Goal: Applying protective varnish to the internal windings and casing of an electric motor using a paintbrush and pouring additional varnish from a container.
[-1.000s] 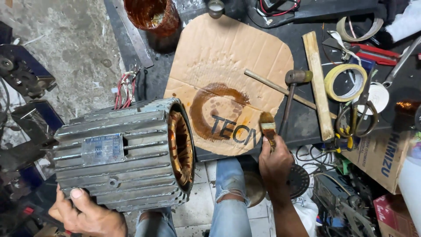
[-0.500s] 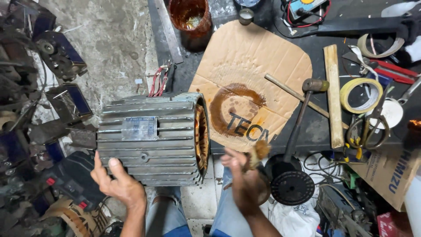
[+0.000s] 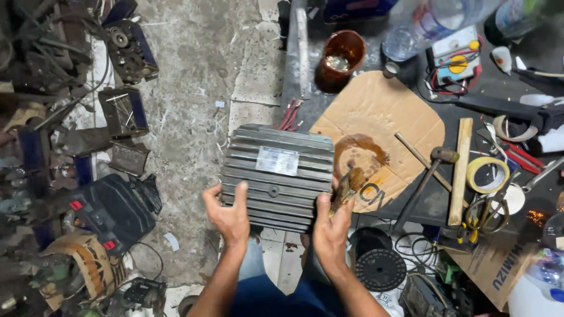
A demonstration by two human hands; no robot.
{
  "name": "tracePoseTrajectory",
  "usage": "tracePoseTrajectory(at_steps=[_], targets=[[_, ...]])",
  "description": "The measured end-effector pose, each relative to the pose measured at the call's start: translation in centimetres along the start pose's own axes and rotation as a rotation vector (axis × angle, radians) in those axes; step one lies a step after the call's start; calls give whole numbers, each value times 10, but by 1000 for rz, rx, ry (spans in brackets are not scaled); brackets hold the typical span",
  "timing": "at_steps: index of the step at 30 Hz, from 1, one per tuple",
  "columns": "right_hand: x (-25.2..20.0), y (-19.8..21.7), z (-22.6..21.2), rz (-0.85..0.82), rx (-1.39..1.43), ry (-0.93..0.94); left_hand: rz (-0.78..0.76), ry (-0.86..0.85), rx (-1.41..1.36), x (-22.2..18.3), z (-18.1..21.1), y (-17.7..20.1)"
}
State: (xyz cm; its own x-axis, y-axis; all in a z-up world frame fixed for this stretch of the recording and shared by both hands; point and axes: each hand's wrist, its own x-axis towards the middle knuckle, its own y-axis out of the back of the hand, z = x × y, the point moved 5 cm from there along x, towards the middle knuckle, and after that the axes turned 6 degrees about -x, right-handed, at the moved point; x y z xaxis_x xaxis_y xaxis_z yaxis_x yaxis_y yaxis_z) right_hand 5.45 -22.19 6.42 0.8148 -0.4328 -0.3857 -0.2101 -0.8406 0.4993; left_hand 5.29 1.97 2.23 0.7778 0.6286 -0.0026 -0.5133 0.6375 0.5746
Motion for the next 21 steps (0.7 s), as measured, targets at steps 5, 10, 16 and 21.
tracePoseTrajectory(at_steps=[5, 10, 16, 21], targets=[[4, -1, -7, -14, -184, -187, -219, 122, 98, 19, -1, 5], [11, 5, -24, -56, -286, -390, -300, 60, 157, 33, 11, 11], [21, 3, -13, -162, -450, -394, -405, 161, 195, 40, 16, 9], [27, 6, -18, -228, -426, -313, -483, 310, 251, 37, 12, 7]])
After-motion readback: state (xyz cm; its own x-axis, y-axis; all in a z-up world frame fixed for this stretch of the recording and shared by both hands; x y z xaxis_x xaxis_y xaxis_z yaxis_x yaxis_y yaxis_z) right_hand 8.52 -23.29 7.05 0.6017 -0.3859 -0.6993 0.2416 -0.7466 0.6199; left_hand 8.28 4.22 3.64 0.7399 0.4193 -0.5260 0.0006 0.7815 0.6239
